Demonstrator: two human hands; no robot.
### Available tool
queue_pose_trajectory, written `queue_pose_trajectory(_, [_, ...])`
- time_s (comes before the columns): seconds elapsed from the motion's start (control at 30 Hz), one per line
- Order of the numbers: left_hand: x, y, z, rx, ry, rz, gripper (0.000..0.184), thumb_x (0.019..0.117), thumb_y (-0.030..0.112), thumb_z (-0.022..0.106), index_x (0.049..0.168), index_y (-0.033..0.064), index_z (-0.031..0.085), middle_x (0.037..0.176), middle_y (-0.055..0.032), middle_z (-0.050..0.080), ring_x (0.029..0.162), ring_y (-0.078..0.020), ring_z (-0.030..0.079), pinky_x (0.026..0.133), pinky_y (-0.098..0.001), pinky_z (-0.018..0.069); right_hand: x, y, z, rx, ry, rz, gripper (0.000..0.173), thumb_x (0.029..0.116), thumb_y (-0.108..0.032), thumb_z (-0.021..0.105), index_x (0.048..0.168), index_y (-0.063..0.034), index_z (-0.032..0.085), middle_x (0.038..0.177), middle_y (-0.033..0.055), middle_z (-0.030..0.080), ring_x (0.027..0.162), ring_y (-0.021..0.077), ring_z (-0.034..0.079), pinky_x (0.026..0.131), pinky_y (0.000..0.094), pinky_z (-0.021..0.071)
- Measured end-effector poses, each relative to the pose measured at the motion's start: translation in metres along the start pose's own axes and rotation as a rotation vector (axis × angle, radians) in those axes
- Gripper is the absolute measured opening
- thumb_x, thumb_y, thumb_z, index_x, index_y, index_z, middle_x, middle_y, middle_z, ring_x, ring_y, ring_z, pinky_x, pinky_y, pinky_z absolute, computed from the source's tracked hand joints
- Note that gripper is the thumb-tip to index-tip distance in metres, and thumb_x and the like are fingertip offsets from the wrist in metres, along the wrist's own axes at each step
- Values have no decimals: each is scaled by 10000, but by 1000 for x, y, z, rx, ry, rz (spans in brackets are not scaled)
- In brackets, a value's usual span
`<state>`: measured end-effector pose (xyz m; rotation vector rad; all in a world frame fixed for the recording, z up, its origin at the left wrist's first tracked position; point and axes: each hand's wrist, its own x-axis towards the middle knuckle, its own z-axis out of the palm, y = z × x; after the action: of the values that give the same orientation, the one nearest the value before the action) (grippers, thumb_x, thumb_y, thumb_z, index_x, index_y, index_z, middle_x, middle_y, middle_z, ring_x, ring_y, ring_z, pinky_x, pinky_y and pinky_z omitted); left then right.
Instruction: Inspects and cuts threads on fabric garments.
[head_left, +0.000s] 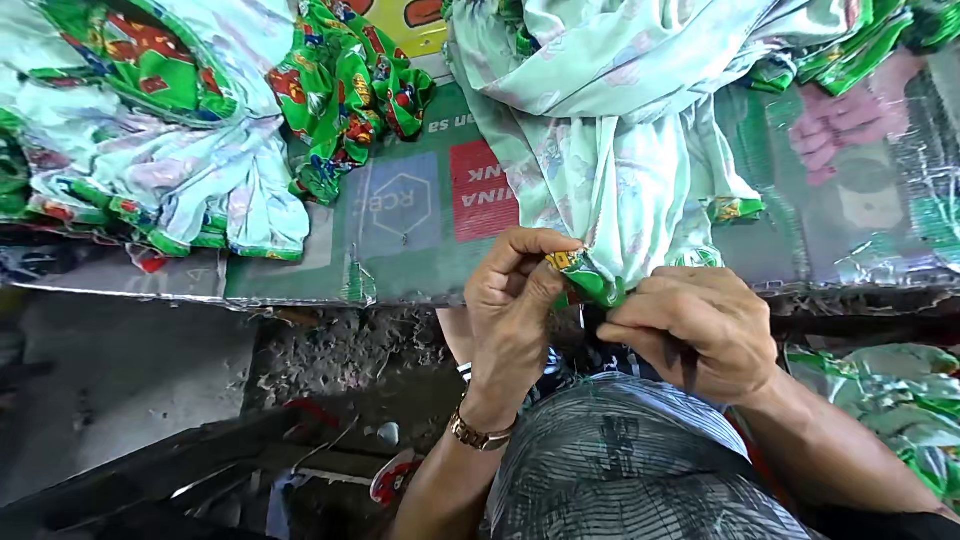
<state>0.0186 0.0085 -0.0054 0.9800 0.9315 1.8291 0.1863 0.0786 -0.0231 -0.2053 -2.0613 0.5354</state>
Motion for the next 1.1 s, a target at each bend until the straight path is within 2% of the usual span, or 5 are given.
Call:
queue_pose_trajectory(0.27, [1,1,-1,-95,27,-4,116,982,104,671,1083,89,725,995,-12,717,872,-73,704,777,-249,612,18,3,3,108,-8,318,299,926,-185,753,1139,-34,607,797,-32,588,648,-20,534,577,124,479])
queue_pose_trajectory(0.67, [14,8,-20,717,-89,303,171,1026,123,606,1158,51,687,1072,-28,726,943,-130,715,825,-300,624,149,92,-98,227,54,428,125,933,-66,657,822,-119,684,768,-72,701,533,-37,505,477,136,402])
queue_pose_trajectory(0.77, [16,6,-23,674,16,402,180,1056,156,559,1176,99,680,1087,3,710,949,-119,704,833,-303,614,136,76,-79,78,-426,222,162,901,-86,718,1062,-77,724,898,-18,688,730,16,605,662,206,542])
queue_pose_trajectory(0.87, [25,14,-26,548,89,474,192,1069,178,533,1196,159,676,1066,27,710,905,-136,704,799,-327,618,111,55,-40,-187,-853,-70,101,889,-146,740,988,-142,723,809,20,637,625,179,620,510,380,489])
queue_pose_trajectory(1.1, [11,-5,-17,1008,-83,493,182,1036,235,591,1091,95,695,1087,-10,707,1080,-88,658,938,-275,552,151,75,-55,-36,-654,3,93,1005,-75,570,965,-44,648,825,43,622,715,121,602,637,304,524])
